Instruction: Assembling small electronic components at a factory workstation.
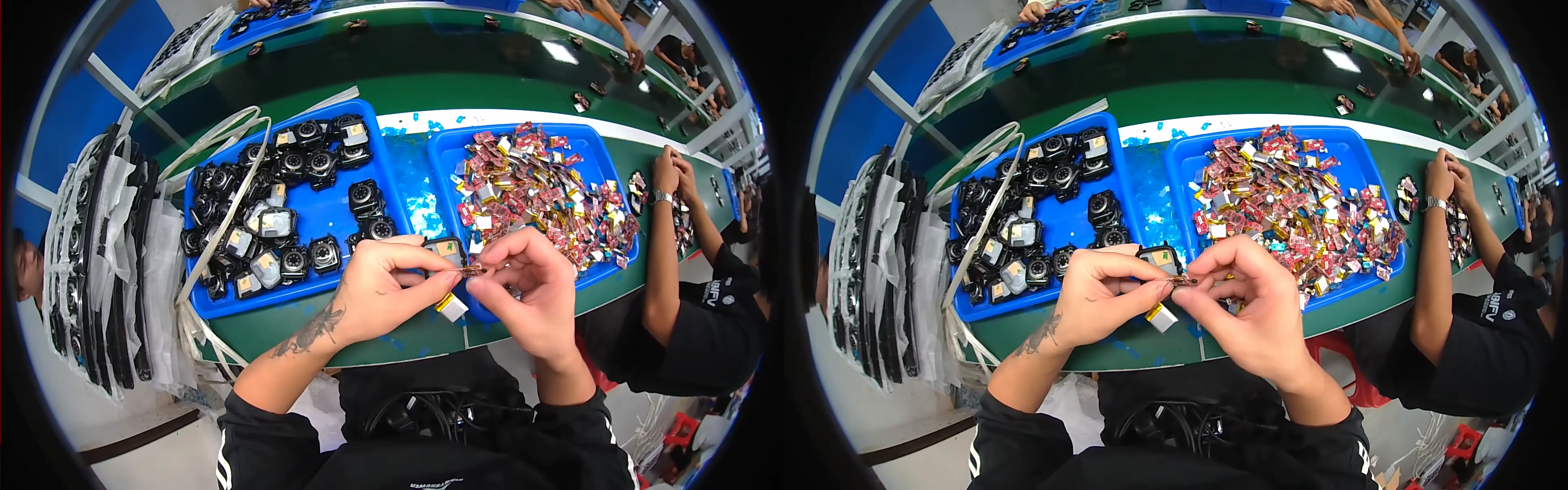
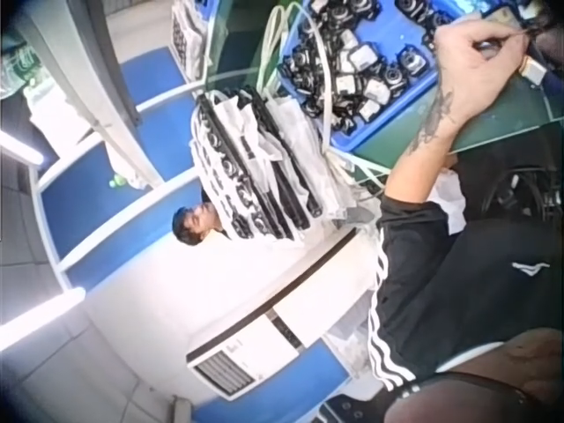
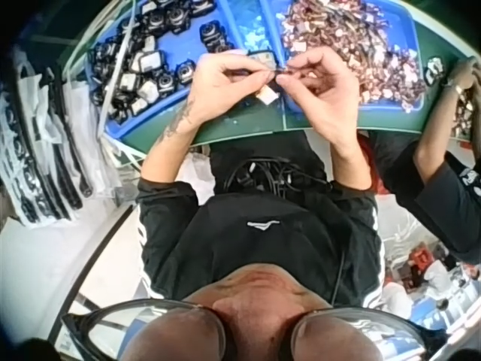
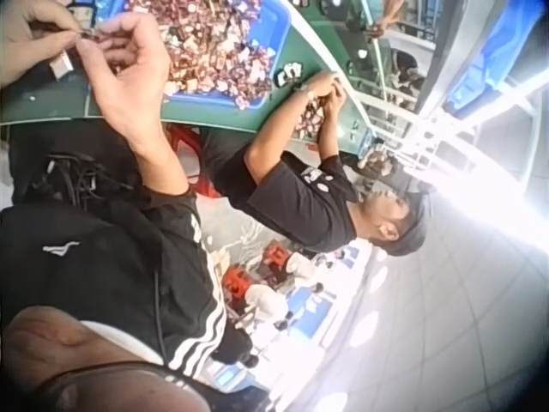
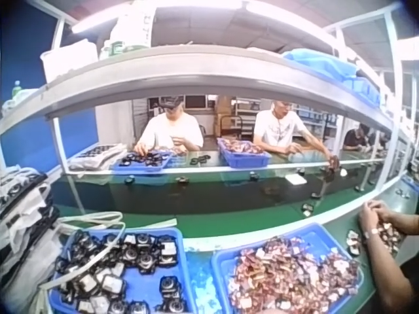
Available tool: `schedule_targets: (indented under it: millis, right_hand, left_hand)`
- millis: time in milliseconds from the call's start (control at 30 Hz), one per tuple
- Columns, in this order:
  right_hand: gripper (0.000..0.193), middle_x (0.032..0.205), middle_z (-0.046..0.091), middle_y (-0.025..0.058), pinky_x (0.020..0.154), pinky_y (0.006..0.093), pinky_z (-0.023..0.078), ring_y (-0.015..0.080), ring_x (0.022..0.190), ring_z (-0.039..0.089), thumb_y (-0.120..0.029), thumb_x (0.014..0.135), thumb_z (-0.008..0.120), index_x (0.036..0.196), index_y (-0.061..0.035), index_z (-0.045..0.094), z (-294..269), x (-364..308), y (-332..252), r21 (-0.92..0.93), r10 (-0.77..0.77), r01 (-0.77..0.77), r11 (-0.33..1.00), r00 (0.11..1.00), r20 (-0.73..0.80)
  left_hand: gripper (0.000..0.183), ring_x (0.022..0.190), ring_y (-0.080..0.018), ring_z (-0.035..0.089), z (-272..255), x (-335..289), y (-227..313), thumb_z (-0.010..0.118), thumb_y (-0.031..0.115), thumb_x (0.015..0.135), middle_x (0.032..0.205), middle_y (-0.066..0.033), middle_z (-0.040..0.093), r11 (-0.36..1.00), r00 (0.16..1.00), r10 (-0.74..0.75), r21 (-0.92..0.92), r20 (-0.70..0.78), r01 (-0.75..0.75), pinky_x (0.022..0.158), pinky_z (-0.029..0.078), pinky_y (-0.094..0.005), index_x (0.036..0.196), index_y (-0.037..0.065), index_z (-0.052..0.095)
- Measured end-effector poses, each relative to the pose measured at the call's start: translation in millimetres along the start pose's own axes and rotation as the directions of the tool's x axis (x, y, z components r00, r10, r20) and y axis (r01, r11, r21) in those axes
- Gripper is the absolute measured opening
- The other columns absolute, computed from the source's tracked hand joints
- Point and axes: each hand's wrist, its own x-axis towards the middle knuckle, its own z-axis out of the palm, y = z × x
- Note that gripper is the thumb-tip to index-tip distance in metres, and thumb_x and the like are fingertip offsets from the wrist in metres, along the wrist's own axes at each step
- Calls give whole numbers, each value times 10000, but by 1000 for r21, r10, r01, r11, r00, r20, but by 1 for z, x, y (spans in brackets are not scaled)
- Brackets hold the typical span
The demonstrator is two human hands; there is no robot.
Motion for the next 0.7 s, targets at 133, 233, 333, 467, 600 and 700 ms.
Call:
schedule_targets:
  millis: [133,233,333,467,600,700]
  right_hand:
    - [191,889,641,80,649,214,542,94,778,650,45,822,711,951,16,573,8,4,9,-211,-165,138,968,980,-116]
    - [214,840,646,67,632,214,532,92,737,651,44,811,723,949,5,564,9,6,15,-245,-228,190,951,964,-136]
    - [231,816,644,62,623,215,523,93,710,651,45,803,730,949,-2,557,10,6,17,-323,-305,249,913,942,-136]
    - [250,805,637,58,587,208,487,76,644,611,54,796,730,946,-10,541,12,6,20,-397,-357,281,874,925,-131]
    - [311,837,613,22,591,172,402,31,685,522,67,800,718,982,-37,489,10,6,6,-376,-191,143,915,977,-93]
    - [286,823,619,48,540,211,424,59,619,538,57,781,736,954,-22,522,8,8,15,-413,-270,211,886,959,-90]
  left_hand:
    - [340,999,-158,647,8,0,-1,616,-62,881,1103,-127,629,981,995,67,-179,-75,-80,869,566,-260,1219,-30,626]
    - [339,1000,-157,648,3,0,-5,608,-57,889,1155,-133,635,991,995,96,-94,-10,-96,868,570,-266,1226,-26,623]
    - [342,1000,-154,649,5,-1,0,601,-59,892,1210,-145,629,993,998,48,-110,-32,-51,863,571,-266,1232,-20,622]
    - [350,1001,-151,650,7,-1,0,607,-55,890,1231,-151,626,990,996,59,-124,-73,-67,850,573,-260,1237,-11,621]
    - [349,969,-155,663,7,0,0,630,-73,873,1142,-143,659,989,994,68,-127,-88,-78,820,567,-259,1221,-52,616]
    - [352,979,-154,658,10,1,0,631,-72,873,1155,-149,653,989,989,103,-98,-106,-113,816,567,-257,1224,-48,617]
